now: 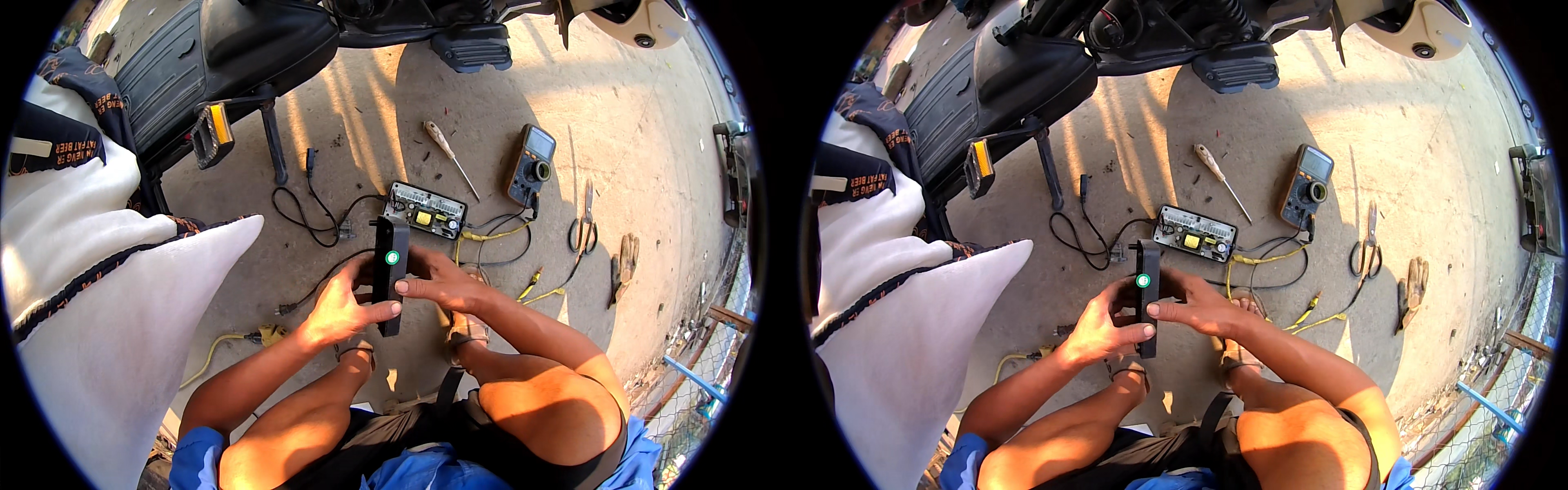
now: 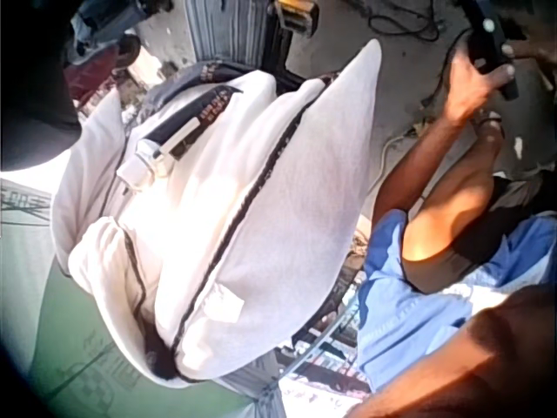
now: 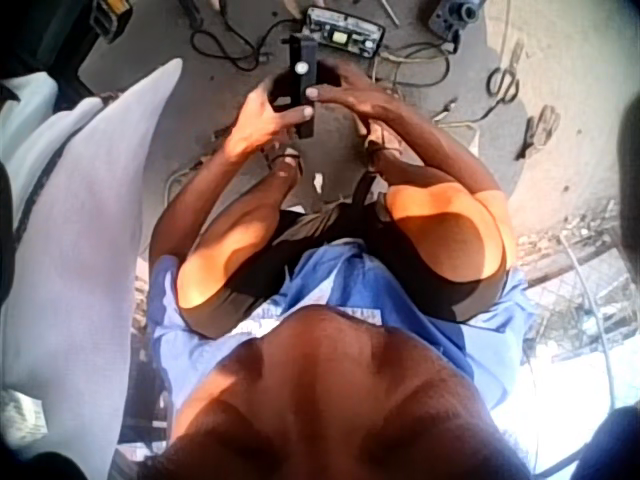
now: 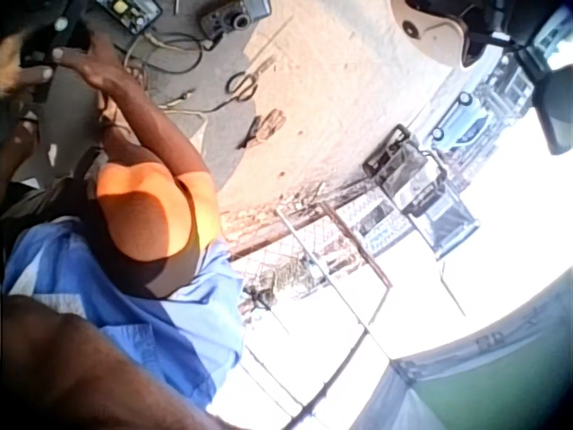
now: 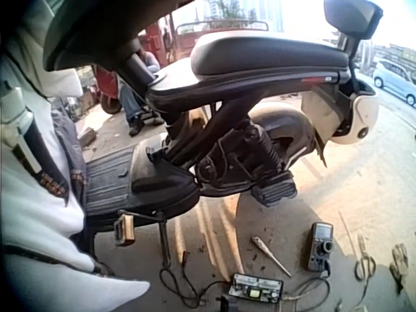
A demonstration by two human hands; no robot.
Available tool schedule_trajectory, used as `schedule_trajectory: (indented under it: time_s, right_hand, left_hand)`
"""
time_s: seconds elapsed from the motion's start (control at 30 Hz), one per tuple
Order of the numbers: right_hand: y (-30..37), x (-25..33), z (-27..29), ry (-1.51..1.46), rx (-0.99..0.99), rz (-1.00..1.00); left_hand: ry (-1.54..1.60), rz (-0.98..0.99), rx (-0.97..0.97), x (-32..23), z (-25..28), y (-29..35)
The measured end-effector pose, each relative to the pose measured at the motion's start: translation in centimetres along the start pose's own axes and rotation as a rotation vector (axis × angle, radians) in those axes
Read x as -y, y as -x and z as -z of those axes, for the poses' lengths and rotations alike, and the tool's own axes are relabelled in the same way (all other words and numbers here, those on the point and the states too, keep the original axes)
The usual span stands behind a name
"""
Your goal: The person works on a scooter's electrical system, using a yellow power drill to remove a component from the scooter's body. They then handle a rectangular electronic control unit, connecting wires and using a multimeter to test the circuit. The person also handles a black power adapter and a screwdriver, manipulating wires and components on the ground.
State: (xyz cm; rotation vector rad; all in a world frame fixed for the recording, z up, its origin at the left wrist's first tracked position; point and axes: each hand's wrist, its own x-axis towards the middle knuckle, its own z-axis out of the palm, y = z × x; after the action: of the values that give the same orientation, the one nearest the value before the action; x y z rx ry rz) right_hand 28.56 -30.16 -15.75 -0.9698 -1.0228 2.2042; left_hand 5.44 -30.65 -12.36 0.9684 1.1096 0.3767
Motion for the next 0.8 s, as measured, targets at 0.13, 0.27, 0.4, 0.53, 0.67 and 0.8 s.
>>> schedule_trajectory:
  time_s: [0.13,0.27,0.4,0.53,0.67,0.8]
  right_hand:
    - [0.4,-0.4,0.3,-0.153,-0.040,-0.082]
    - [0.5,-0.4,0.3,-0.021,-0.119,-0.067]
    - [0.3,-0.5,0.2,0.155,-0.135,-0.070]
    - [0.4,-1.1,0.2,0.245,-0.175,-0.113]
    - [0.4,-1.4,-0.4,0.347,-0.231,-0.122]
    - [0.5,-1.4,-0.8,0.471,-0.234,-0.185]
  left_hand:
    - [-0.092,-0.051,-0.040,0.1,-0.2,0.0]
    - [-0.313,-0.188,-0.299,0.7,0.4,-0.1]
    - [-0.101,-0.170,-0.272,-0.8,0.4,-0.6]
    - [-0.132,-0.144,-0.245,-1.3,-0.3,-0.8]
    - [-0.202,-0.141,-0.258,-1.0,-0.3,-0.6]
    - [-0.505,-0.435,-0.320,-1.0,-0.6,-0.4]
